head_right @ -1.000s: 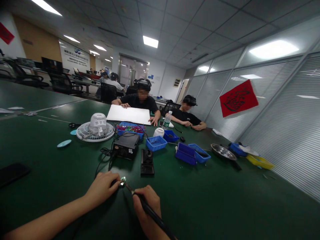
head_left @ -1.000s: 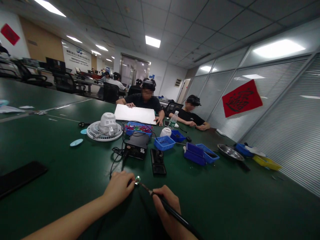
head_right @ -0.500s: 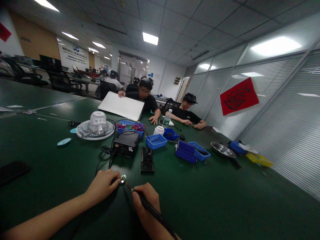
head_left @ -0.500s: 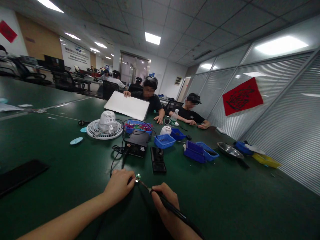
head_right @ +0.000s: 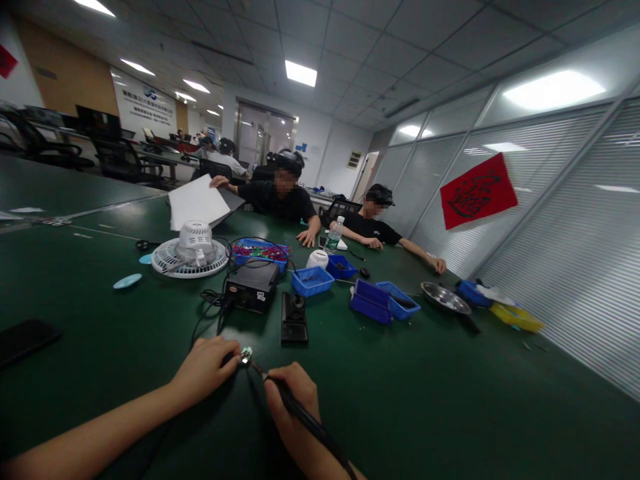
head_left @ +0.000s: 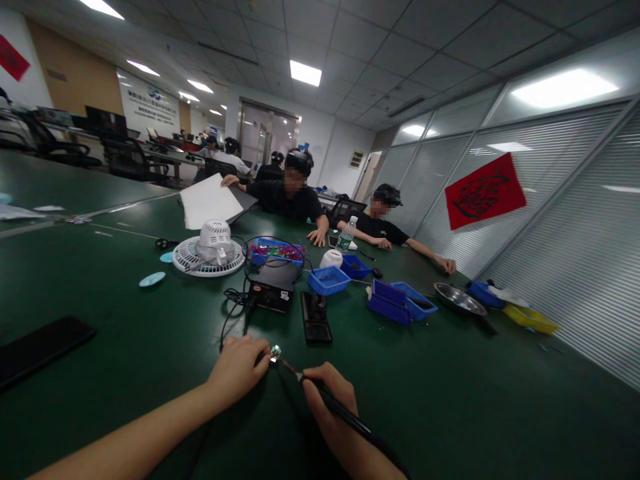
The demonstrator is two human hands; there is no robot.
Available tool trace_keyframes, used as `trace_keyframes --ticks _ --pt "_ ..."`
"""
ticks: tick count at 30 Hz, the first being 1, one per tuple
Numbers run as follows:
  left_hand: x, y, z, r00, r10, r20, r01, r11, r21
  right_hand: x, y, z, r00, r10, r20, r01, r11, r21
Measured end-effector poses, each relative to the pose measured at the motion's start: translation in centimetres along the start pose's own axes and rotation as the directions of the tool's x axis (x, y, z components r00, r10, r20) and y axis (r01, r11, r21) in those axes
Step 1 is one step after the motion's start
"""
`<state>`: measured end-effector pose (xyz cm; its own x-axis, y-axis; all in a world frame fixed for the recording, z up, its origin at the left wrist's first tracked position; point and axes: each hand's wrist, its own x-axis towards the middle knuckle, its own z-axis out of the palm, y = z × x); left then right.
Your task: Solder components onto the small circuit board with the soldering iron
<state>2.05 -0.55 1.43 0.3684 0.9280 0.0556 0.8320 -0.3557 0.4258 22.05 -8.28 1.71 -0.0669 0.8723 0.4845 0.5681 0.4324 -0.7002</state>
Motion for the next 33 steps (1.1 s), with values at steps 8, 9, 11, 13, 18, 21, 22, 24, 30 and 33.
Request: trace_keyframes --ticks 8,9,11,13,18,21,22,24,30,33 --pt "0.06 0.03 -0.03 1.0 0.004 0.003 -0.004 1.0 -0.001 -0.04 0.14 0.09 1.0 0.02 0.021 -0.02 1.0 -0.004" --pt "0.05 0.06 -0.08 1.0 0.005 0.004 -0.005 1.0 -0.003 -0.08 0.17 0.13 1.0 0.021 0.019 -0.02 1.0 -0.009" --pt "0.02 0.15 -0.18 1.0 0.006 0.007 -0.006 1.0 -0.002 -0.16 0.3 0.24 1.0 0.022 0.003 -0.022 1.0 -0.017" --pt "0.01 0.21 -0.24 1.0 0.005 0.011 -0.005 1.0 0.004 -0.24 0.46 0.35 1.0 0.015 -0.004 -0.015 1.0 -0.017" --pt "0.04 0.17 -0.16 1.0 -0.005 0.021 0.005 1.0 0.009 -0.3 0.56 0.39 1.0 -0.008 -0.008 0.008 1.0 -0.015" --pt "0.05 0.19 -0.18 1.0 -0.01 0.024 0.009 1.0 0.013 -0.24 0.44 0.33 1.0 0.004 -0.012 -0.004 1.0 -0.009" --pt "0.05 0.22 -0.2 1.0 -0.009 0.024 0.009 1.0 0.012 -0.21 0.4 0.32 1.0 0.005 -0.009 -0.005 1.0 -0.007" --pt "0.04 0.26 -0.24 1.0 -0.008 0.025 0.008 1.0 0.008 -0.17 0.33 0.32 1.0 0.001 -0.007 -0.001 1.0 -0.007" --pt "0.02 0.17 -0.16 1.0 -0.007 0.018 0.007 1.0 0.003 -0.1 0.2 0.34 1.0 -0.005 0.0 0.005 1.0 -0.005" --pt "0.05 0.14 -0.15 1.0 -0.003 0.015 0.003 1.0 0.0 -0.13 0.28 0.31 1.0 -0.016 0.003 0.016 1.0 -0.008"
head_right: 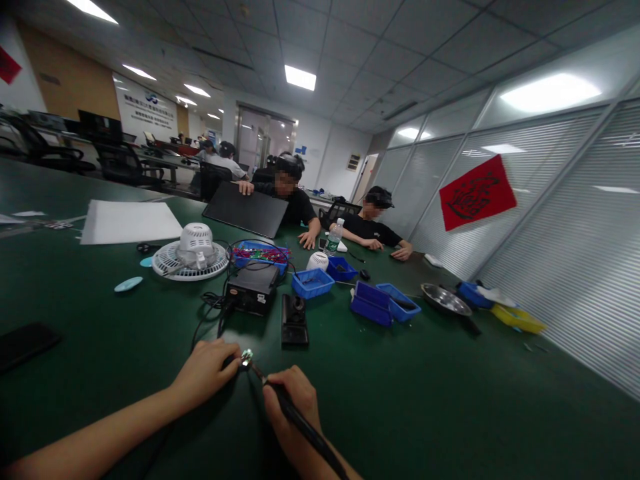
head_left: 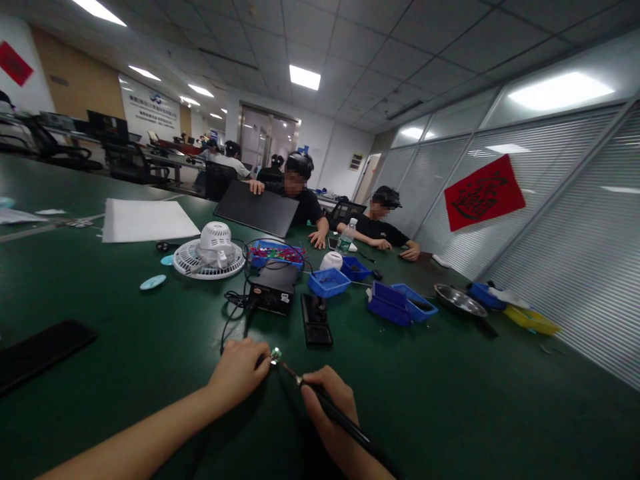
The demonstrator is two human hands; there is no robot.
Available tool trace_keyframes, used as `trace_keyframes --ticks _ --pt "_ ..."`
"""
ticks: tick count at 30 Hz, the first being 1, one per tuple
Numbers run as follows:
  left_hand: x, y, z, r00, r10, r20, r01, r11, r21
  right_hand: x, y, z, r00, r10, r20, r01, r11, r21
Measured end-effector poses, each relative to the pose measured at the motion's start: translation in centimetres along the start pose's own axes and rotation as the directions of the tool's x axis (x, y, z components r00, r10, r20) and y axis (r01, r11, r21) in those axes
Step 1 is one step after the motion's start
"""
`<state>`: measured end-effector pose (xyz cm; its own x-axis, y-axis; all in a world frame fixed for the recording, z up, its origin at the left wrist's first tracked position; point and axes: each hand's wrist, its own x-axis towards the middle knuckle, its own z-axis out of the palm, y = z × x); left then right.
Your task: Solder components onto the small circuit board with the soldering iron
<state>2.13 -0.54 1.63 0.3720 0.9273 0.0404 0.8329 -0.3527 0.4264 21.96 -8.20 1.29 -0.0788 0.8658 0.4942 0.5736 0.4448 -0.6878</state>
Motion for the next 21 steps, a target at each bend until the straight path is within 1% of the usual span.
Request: trace_keyframes --ticks 6,11,17,21 --pt "-0.03 -0.14 0.16 1.0 0.008 -0.006 -0.008 1.0 0.001 0.04 -0.03 -0.11 1.0 0.012 0.016 -0.012 1.0 0.002" --pt "-0.06 -0.2 0.24 1.0 -0.001 -0.001 0.001 1.0 -0.005 0.01 -0.29 -0.28 1.0 0.006 -0.005 -0.005 1.0 0.008" --pt "0.09 -0.01 0.06 1.0 -0.008 0.012 0.008 1.0 0.025 0.03 0.02 -0.49 0.999 -0.014 -0.043 0.015 1.0 0.024" --pt "-0.03 0.04 -0.03 1.0 -0.016 0.012 0.015 0.999 0.03 0.05 0.22 -0.31 0.999 -0.014 -0.037 0.016 0.999 0.04"
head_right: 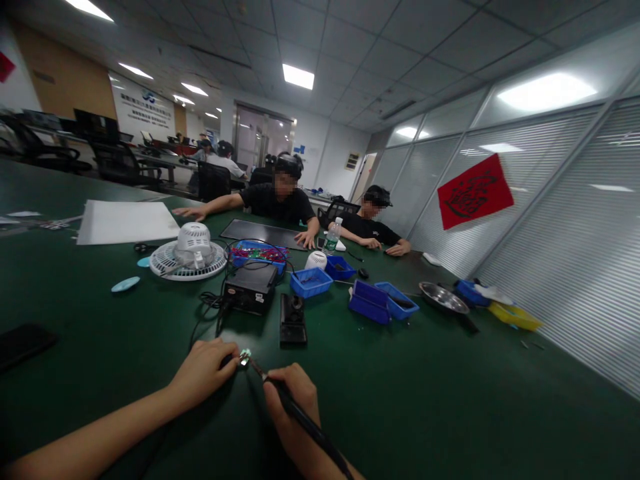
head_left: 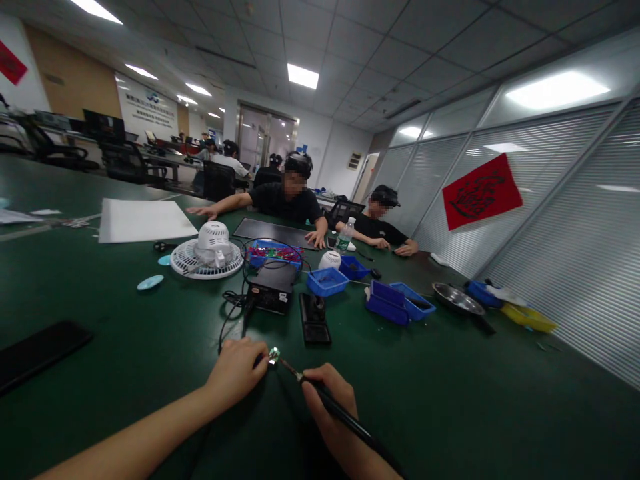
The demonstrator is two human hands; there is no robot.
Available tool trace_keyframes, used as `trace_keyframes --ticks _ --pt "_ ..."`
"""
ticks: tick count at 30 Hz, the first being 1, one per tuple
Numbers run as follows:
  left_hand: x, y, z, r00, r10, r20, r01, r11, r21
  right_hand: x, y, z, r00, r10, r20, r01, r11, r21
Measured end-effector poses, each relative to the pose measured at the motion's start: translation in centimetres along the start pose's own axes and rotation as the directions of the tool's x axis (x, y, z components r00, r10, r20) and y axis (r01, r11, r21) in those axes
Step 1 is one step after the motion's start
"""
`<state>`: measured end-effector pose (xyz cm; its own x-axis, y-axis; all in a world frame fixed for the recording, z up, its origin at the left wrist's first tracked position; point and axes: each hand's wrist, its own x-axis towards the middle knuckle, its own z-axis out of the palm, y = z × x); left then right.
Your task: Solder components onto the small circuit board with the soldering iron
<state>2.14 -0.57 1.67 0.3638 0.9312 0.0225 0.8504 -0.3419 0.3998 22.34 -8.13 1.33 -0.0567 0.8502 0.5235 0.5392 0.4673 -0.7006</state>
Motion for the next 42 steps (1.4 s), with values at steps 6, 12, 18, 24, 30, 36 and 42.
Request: trace_keyframes --ticks 6,12,18,24,30,36,42 --pt "0.0 -0.1 0.2 1.0 0.008 -0.01 -0.008 1.0 -0.02 -0.2 0.3 0.2 0.999 0.019 0.039 -0.019 1.0 0.0" --pt "0.2 -0.3 0.5 0.999 0.02 -0.027 -0.021 0.999 -0.035 -0.1 0.4 0.2 0.998 0.013 0.066 -0.011 0.999 -0.033" --pt "0.2 -0.5 0.6 0.999 0.018 -0.037 -0.019 0.999 -0.04 0.1 -0.1 0.0 0.998 -0.007 0.07 0.011 0.998 -0.058" --pt "0.0 -0.2 0.3 1.0 0.012 -0.024 -0.012 0.999 -0.033 0.0 0.3 0.2 0.998 -0.016 0.055 0.021 0.997 -0.074" --pt "0.1 -0.3 0.2 0.999 0.019 -0.041 -0.022 0.998 -0.065 -0.1 0.2 0.1 0.998 -0.003 0.065 0.008 0.997 -0.072" --pt "0.1 -0.3 0.3 0.999 0.02 -0.042 -0.023 0.997 -0.071 -0.1 -0.2 0.0 0.999 -0.02 0.027 0.021 0.999 -0.041" --pt "0.0 -0.3 0.2 0.998 0.042 -0.051 -0.045 0.997 -0.056 0.1 -0.6 0.0 0.999 -0.022 0.045 0.024 0.999 -0.037"
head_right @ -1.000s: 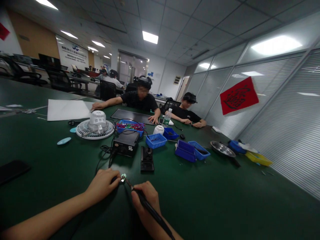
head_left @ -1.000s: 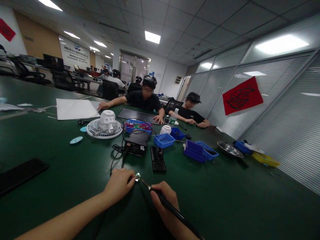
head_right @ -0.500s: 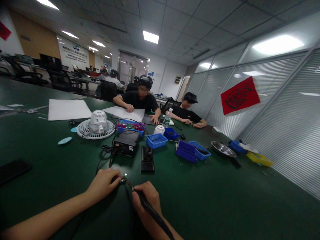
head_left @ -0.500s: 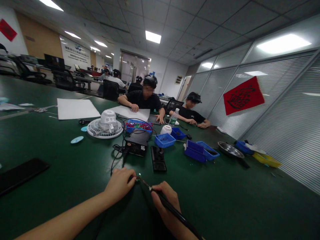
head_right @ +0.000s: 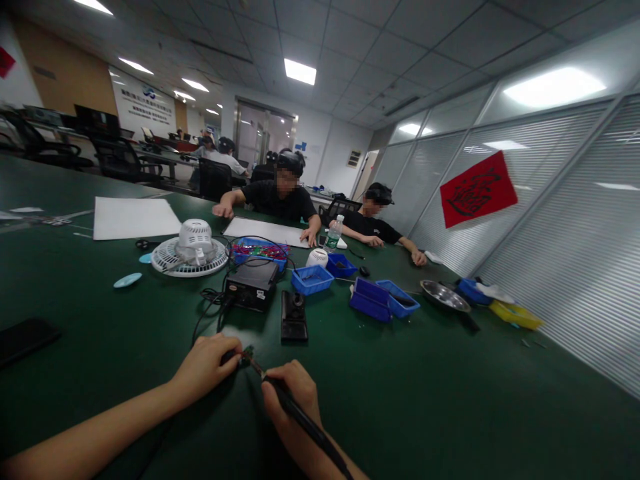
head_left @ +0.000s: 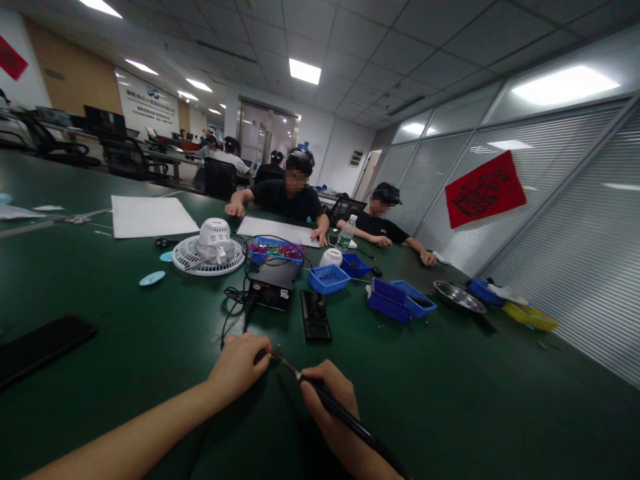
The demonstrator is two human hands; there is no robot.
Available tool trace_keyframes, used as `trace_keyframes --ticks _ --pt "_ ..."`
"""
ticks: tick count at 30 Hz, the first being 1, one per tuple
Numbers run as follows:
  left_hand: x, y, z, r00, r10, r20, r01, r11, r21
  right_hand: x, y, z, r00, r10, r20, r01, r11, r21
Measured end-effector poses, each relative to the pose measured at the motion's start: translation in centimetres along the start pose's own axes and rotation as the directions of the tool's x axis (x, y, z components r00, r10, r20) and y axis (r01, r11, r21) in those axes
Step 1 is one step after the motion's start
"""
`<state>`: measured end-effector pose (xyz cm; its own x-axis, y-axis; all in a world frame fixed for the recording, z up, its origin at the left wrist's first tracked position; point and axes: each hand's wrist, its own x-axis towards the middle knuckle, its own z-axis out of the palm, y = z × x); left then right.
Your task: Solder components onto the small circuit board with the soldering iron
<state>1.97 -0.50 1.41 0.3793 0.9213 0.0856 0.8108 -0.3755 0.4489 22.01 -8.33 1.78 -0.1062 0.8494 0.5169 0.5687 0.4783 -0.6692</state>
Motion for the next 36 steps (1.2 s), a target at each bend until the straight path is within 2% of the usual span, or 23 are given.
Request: trace_keyframes --ticks 4,13,20,36 --pt "-0.07 0.09 -0.11 1.0 0.012 0.009 -0.012 1.0 -0.008 0.1 -0.27 0.0 1.0 -0.019 -0.002 0.019 1.0 0.012" --pt "-0.08 0.06 -0.06 1.0 0.024 0.007 -0.024 1.0 -0.017 -0.01 -0.13 0.02 0.999 0.027 0.027 -0.027 1.0 0.004" --pt "-0.08 0.2 -0.11 1.0 0.009 0.014 -0.009 1.0 -0.018 0.08 -0.45 -0.33 0.999 0.046 -0.024 -0.046 0.998 0.031" --pt "-0.12 0.26 -0.17 1.0 -0.002 0.028 0.002 1.0 -0.003 -0.11 0.48 -0.12 0.997 0.062 0.041 -0.063 0.998 0.015"
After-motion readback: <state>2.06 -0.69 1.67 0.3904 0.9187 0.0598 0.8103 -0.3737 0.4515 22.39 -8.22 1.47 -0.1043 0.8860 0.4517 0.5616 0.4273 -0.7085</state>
